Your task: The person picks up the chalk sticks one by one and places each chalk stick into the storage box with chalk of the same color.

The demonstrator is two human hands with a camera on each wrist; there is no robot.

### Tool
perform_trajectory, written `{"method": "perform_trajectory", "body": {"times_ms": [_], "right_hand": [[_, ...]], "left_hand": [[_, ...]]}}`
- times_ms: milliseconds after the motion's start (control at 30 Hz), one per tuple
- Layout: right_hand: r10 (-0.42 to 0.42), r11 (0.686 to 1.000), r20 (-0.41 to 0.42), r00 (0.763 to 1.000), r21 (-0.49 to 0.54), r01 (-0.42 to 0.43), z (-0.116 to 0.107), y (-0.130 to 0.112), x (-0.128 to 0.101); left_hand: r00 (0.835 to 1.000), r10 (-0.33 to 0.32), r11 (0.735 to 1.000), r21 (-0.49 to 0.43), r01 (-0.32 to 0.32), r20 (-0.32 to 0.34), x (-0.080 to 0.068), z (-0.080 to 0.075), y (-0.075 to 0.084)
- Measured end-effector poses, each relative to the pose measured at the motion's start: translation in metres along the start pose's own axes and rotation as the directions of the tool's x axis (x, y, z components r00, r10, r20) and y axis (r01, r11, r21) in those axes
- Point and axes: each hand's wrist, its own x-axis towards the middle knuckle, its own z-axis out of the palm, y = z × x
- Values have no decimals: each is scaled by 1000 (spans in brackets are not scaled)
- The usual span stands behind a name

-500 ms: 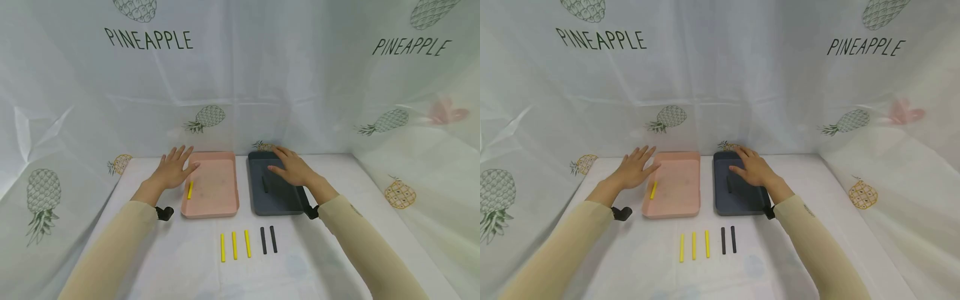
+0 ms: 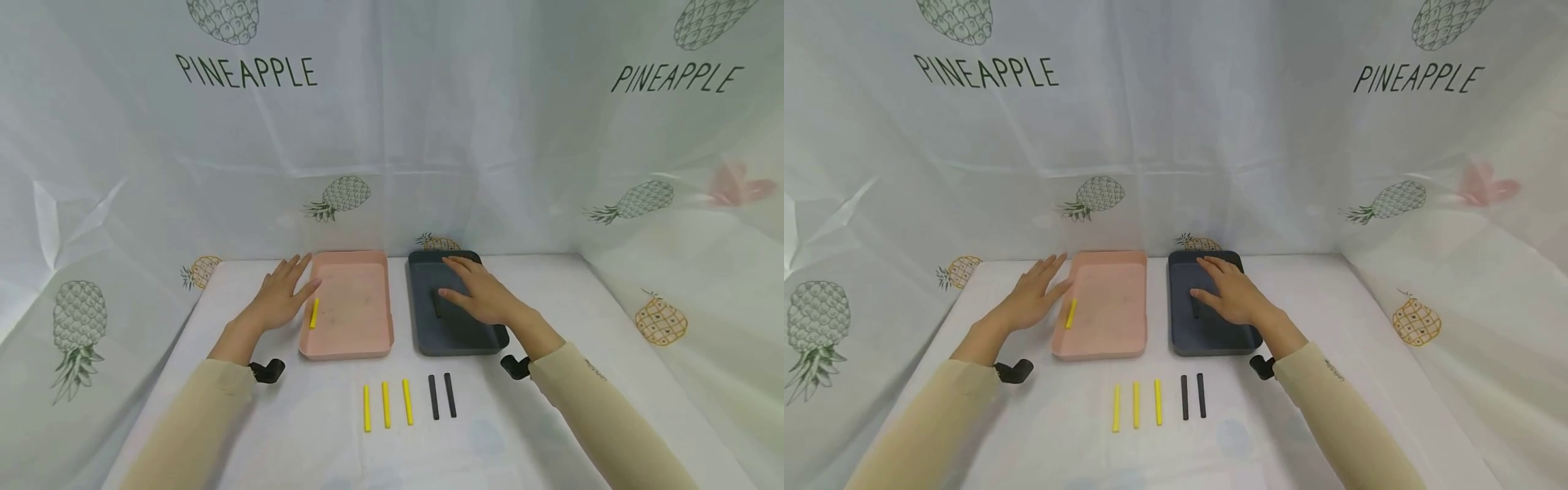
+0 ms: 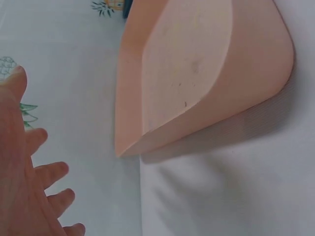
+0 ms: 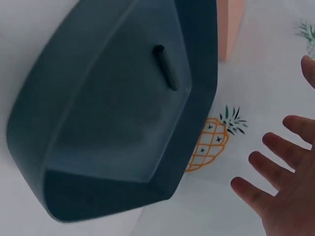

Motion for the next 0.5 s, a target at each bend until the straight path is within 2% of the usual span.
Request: {"method": "perform_trajectory", "body": {"times_ms": [300, 500], "right_hand": [[-21, 1000, -7, 1000, 7, 21, 13, 1, -7], [-30, 999, -6, 1000, 35, 30, 24, 1, -14]], "left_hand": [[999, -12, 993, -119, 8, -31, -12, 11, -5], [998, -48, 980, -196, 41, -32, -20, 23, -12]]}}
